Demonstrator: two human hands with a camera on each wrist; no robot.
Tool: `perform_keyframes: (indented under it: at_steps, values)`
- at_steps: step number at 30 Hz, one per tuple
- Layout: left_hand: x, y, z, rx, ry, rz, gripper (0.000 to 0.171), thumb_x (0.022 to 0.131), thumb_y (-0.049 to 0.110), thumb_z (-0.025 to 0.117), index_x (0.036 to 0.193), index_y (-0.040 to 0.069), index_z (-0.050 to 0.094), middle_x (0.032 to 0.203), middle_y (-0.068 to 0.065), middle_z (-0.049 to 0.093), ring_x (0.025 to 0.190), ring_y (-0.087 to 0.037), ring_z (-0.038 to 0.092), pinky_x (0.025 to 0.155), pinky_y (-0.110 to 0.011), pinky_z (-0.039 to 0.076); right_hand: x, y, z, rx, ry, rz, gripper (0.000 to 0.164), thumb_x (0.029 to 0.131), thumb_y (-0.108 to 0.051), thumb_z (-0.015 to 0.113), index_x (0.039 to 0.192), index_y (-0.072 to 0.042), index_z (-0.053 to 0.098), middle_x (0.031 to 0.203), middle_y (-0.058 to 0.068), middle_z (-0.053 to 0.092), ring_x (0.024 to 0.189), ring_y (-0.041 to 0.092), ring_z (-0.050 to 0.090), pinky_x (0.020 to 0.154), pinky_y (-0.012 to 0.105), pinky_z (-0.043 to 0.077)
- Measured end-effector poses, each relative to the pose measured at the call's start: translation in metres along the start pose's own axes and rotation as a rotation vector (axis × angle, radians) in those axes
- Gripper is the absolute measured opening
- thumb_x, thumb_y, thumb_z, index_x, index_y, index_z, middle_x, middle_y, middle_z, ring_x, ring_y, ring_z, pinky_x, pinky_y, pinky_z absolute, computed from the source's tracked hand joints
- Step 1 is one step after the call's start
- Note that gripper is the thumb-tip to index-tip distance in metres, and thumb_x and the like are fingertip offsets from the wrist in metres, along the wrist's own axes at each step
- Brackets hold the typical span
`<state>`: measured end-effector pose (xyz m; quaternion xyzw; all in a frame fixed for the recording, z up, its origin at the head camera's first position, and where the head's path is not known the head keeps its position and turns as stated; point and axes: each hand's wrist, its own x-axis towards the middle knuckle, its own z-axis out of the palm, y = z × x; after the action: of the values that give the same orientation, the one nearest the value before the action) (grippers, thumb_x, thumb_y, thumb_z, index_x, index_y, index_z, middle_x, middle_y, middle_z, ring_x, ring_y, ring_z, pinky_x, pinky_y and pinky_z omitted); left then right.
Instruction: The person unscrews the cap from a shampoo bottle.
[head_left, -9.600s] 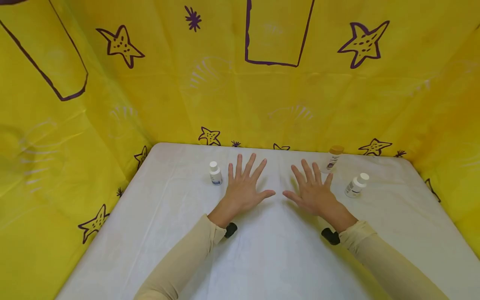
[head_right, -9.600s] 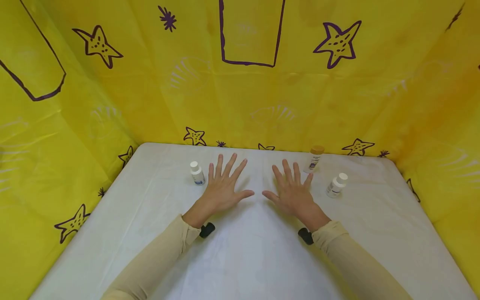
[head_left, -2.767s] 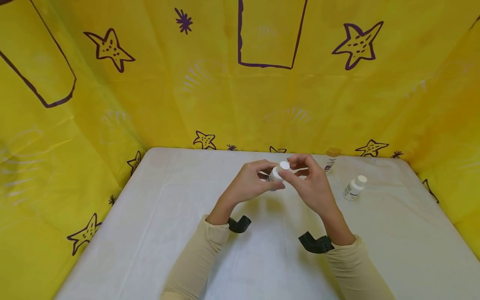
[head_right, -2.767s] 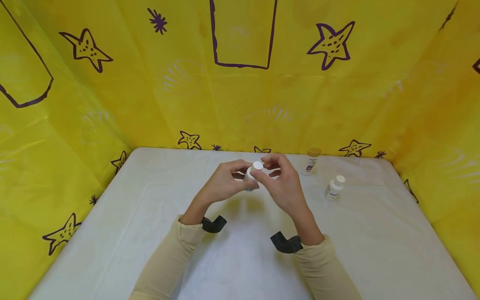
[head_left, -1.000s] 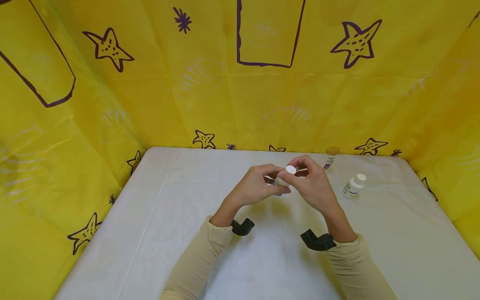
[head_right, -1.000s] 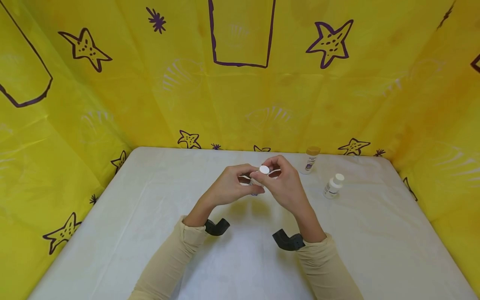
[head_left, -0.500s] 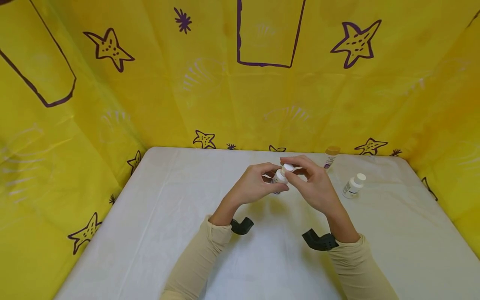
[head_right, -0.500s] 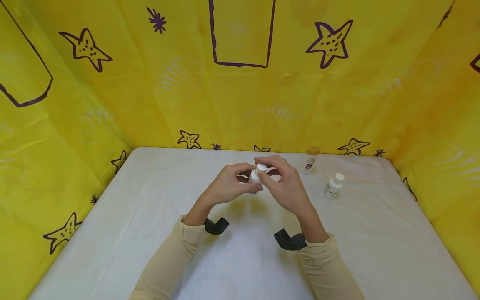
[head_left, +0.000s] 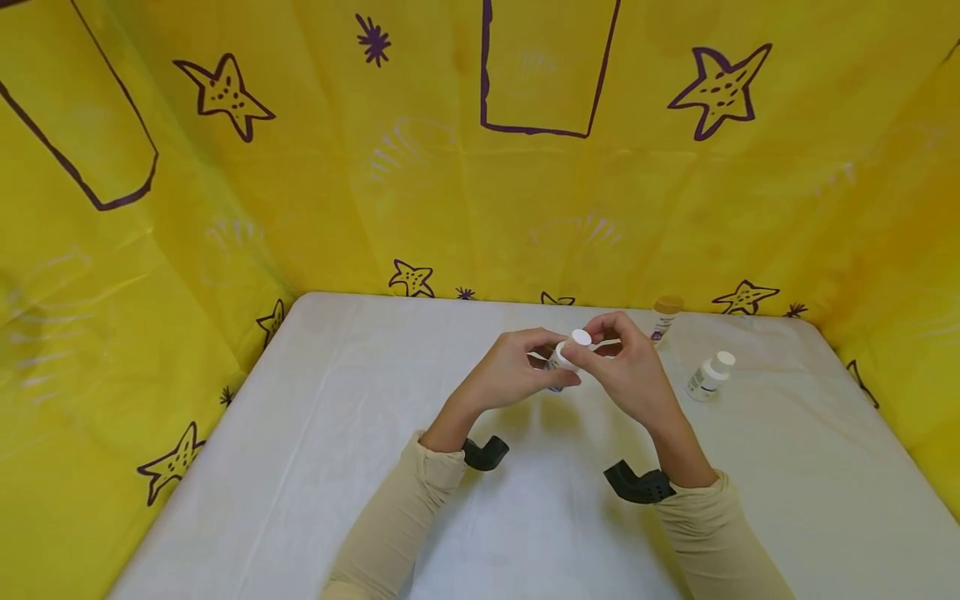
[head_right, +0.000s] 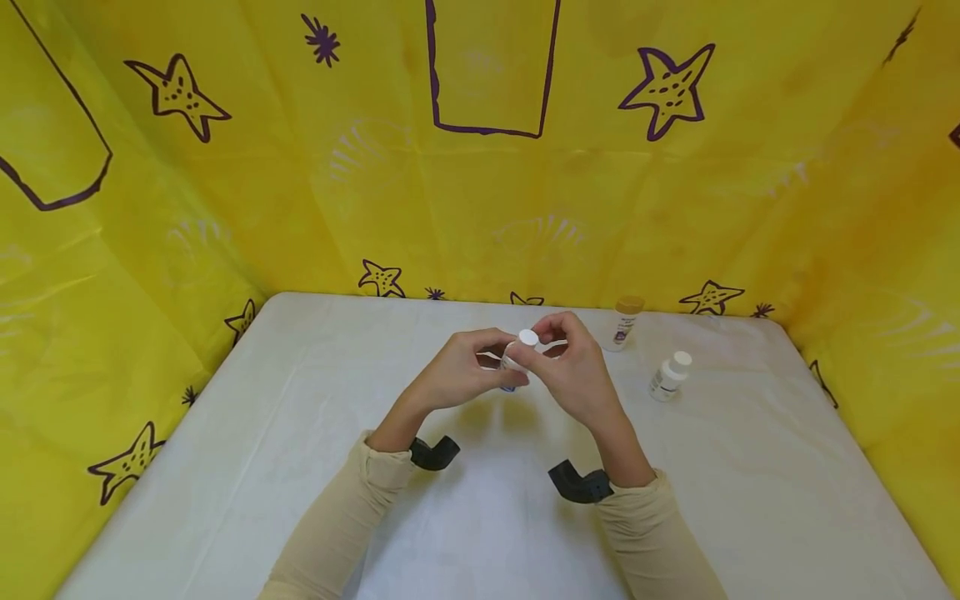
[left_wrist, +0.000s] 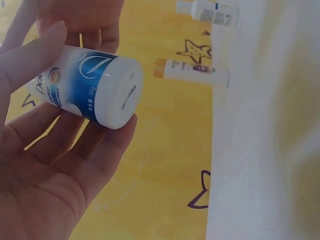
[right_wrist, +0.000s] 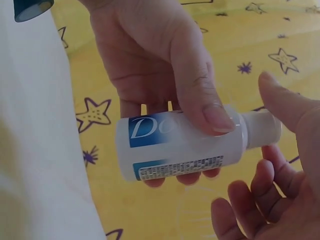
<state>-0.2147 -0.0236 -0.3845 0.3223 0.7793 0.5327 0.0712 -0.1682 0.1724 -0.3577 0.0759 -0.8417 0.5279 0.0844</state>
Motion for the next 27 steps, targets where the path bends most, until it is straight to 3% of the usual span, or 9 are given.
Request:
perform_keyframes:
  at_steps: [7,14,17,23,27]
  values:
    - [0.000,0.000,-0.001,0.032,-0.004,-0.003,0.040,0.085,0.033,0.084,0.123,0.026,0.072,0.111,0.011,0.072,0.095,-0.007,0.065,0.092,-0.030,0.059,0.001,0.003,0.001,-0.019,-0.001,-0.037,0.034,0.094,-0.031,0.076,0.116,-0.007,0.064,0.110,0.008,0.064,0.099,0.019,0.061,0.082,0.018,0.052]
    - [0.000,-0.002,-0.002,-0.002,0.022,-0.024,0.042,0.086,0.030,0.084,0.125,0.020,0.071,0.109,0.004,0.074,0.094,-0.010,0.069,0.087,-0.027,0.060,0.001,0.010,0.000,0.006,-0.024,-0.236,0.037,0.099,-0.014,0.067,0.136,-0.011,0.065,0.127,0.007,0.068,0.106,-0.002,0.060,0.087,0.013,0.051]
    - [0.000,-0.001,-0.003,-0.015,0.027,-0.033,0.045,0.085,0.029,0.085,0.126,0.018,0.071,0.112,0.002,0.074,0.096,-0.011,0.069,0.088,-0.029,0.060,0.000,0.012,0.000,0.017,-0.043,-0.281,0.041,0.100,-0.008,0.063,0.140,-0.009,0.062,0.131,0.010,0.067,0.108,-0.004,0.059,0.089,0.011,0.051]
    - [0.001,0.001,-0.004,-0.013,0.025,-0.040,0.046,0.085,0.029,0.085,0.127,0.019,0.071,0.114,0.002,0.074,0.098,-0.010,0.068,0.090,-0.029,0.059,0.000,0.011,-0.001,0.056,-0.056,-0.315,0.045,0.100,-0.004,0.062,0.144,-0.009,0.058,0.135,0.014,0.066,0.112,-0.003,0.058,0.092,0.009,0.049]
    - [0.000,0.002,-0.005,-0.020,0.026,-0.041,0.043,0.085,0.031,0.085,0.124,0.022,0.072,0.111,0.005,0.074,0.097,-0.010,0.067,0.089,-0.025,0.059,0.002,0.009,-0.001,0.052,-0.036,-0.268,0.047,0.098,-0.010,0.067,0.144,-0.010,0.057,0.133,0.012,0.066,0.113,0.001,0.058,0.092,0.010,0.049]
